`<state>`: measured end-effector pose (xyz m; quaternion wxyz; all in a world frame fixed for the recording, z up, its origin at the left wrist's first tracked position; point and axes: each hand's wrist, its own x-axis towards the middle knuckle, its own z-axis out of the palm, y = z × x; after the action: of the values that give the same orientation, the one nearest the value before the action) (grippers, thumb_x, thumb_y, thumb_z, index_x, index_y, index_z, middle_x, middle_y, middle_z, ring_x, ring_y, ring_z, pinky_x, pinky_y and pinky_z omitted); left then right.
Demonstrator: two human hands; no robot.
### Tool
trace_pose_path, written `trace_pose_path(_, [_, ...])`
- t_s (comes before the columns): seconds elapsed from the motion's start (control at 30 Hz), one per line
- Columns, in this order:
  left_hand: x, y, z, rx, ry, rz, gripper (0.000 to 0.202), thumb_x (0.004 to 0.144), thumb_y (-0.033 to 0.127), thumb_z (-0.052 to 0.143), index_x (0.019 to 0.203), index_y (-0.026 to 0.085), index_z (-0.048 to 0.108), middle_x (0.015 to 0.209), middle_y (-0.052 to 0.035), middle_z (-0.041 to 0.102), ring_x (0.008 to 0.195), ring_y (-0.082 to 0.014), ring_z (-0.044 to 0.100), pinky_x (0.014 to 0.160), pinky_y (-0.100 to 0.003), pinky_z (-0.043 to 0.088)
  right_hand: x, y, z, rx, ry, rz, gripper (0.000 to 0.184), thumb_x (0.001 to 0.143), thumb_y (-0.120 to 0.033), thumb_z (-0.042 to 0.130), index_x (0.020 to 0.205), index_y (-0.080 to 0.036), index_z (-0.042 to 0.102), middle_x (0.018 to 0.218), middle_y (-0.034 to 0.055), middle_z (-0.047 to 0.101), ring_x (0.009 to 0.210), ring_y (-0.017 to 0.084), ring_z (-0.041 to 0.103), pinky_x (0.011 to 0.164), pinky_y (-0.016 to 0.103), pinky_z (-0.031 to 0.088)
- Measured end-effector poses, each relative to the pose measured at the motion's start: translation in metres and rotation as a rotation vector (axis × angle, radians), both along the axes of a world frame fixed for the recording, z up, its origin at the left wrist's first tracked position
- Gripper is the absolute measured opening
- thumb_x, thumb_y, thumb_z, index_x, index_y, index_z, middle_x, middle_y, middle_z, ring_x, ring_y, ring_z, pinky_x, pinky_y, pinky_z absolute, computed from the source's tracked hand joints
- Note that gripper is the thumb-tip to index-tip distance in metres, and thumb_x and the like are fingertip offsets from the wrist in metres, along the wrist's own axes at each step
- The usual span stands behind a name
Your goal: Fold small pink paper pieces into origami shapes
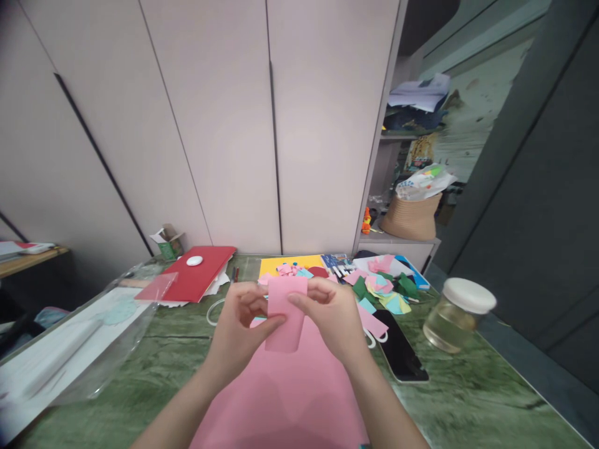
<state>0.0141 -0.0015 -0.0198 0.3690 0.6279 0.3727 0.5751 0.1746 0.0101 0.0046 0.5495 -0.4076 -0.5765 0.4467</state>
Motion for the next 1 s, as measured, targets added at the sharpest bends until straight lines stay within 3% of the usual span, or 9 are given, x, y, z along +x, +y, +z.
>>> trace_pose_path(0.2, [-0.003, 0.0, 0.008, 0.081, 0.186, -0.019, 0.019, 0.074, 0.012, 0.065, 0.088, 0.023, 0.061, 0.084, -0.0004, 0.057, 0.069, -0.0117, 0.052, 0.066, -0.025, 0.046, 0.001, -0.001, 0.001, -0.051, 0.103, 0.069, 0.016, 0.065, -0.026, 0.075, 0.079, -0.017, 0.072, 0.067, 0.0023, 0.072, 0.063, 0.017, 0.065, 0.057, 0.025, 0.05])
trace_pose_path(0.37, [-0.004, 0.001, 0.01, 0.093, 0.25, -0.003, 0.035, 0.073, 0.009, 0.064, 0.104, 0.025, 0.067, 0.075, -0.0001, 0.056, 0.066, -0.0122, 0.047, 0.064, -0.026, 0.045, 0.001, -0.002, 0.001, -0.071, 0.106, 0.12, 0.018, 0.07, -0.027, 0.071, 0.085, -0.018, 0.071, 0.071, 0.0038, 0.072, 0.067, 0.019, 0.067, 0.063, 0.028, 0.052])
trace_pose_path(0.47, [-0.005, 0.003, 0.006, 0.076, 0.22, 0.008, 0.047, 0.072, 0.008, 0.064, 0.114, 0.028, 0.062, 0.084, -0.0008, 0.059, 0.063, -0.0103, 0.046, 0.064, -0.026, 0.046, 0.002, -0.001, 0.002, -0.055, 0.06, 0.171, 0.019, 0.071, -0.024, 0.069, 0.089, -0.019, 0.069, 0.075, 0.0028, 0.071, 0.071, 0.019, 0.066, 0.067, 0.029, 0.052])
trace_pose_path(0.6, [-0.008, 0.004, 0.002, 0.108, 0.173, 0.045, 0.052, 0.074, 0.012, 0.064, 0.121, 0.03, 0.057, 0.086, -0.001, 0.06, 0.063, -0.0101, 0.047, 0.065, -0.026, 0.047, 0.004, 0.0, 0.003, -0.028, -0.074, 0.184, 0.012, 0.066, -0.018, 0.072, 0.067, -0.018, 0.06, 0.058, -0.0045, 0.057, 0.058, 0.012, 0.056, 0.058, 0.023, 0.047])
trace_pose_path(0.67, [-0.008, 0.004, 0.002, 0.122, 0.165, 0.064, 0.052, 0.074, 0.014, 0.066, 0.122, 0.03, 0.057, 0.081, -0.0004, 0.059, 0.064, -0.0106, 0.048, 0.064, -0.025, 0.047, 0.004, 0.0, 0.003, -0.036, -0.107, 0.148, 0.022, 0.066, -0.02, 0.072, 0.057, -0.018, 0.051, 0.049, -0.0076, 0.045, 0.048, 0.008, 0.046, 0.05, 0.021, 0.04])
trace_pose_path(0.87, [-0.008, 0.002, 0.004, 0.171, 0.192, 0.085, 0.048, 0.074, 0.017, 0.067, 0.12, 0.028, 0.059, 0.067, 0.0022, 0.055, 0.065, -0.0124, 0.049, 0.064, -0.026, 0.047, 0.004, -0.001, 0.003, -0.048, -0.124, 0.18, 0.028, 0.072, -0.025, 0.067, 0.057, -0.018, 0.044, 0.049, -0.0086, 0.034, 0.047, 0.006, 0.033, 0.047, 0.021, 0.033])
trace_pose_path(1.0, [-0.007, 0.002, 0.006, 0.229, 0.228, 0.087, 0.037, 0.073, 0.013, 0.067, 0.108, 0.023, 0.066, 0.061, 0.0037, 0.051, 0.069, -0.013, 0.052, 0.07, -0.027, 0.048, 0.004, -0.001, 0.002, -0.009, -0.054, 0.127, 0.022, 0.07, -0.023, 0.069, 0.062, -0.018, 0.049, 0.052, -0.0088, 0.034, 0.049, 0.006, 0.034, 0.047, 0.019, 0.031])
